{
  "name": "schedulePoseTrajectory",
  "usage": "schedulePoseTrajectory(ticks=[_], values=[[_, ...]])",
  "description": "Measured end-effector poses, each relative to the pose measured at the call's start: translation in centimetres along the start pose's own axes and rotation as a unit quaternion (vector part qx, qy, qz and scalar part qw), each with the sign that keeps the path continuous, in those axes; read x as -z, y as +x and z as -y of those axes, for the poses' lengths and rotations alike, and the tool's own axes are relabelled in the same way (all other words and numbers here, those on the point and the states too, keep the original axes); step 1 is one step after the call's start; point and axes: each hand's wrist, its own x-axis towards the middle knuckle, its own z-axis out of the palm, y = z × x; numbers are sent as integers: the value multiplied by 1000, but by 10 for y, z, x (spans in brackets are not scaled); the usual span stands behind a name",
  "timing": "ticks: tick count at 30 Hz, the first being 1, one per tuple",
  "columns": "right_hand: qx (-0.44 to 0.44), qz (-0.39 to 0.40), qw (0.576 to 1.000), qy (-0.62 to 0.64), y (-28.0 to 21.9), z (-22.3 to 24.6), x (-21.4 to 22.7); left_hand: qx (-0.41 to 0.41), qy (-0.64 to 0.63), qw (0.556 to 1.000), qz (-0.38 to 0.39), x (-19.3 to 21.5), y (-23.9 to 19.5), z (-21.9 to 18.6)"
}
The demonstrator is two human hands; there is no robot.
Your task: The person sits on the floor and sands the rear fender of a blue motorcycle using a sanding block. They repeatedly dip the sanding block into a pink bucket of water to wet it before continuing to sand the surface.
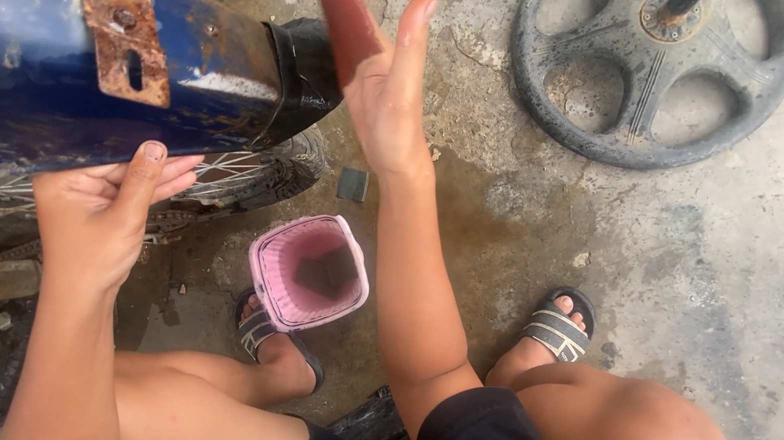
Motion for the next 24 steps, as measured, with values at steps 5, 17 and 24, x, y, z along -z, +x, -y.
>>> schedulePoseTrajectory(ticks=[5, 17, 24], values=[[88, 135, 978, -133, -11, -12, -46, 11, -10, 1000, -11, -1, 1, 4], [4, 81, 946, -314, -24, 3, -86, 47, -33, 998, -13, -3, 3, 0], [-11, 96, 958, -270, -8, 11, -88, 52, 14, 999, -6, -2, 6, -11]])
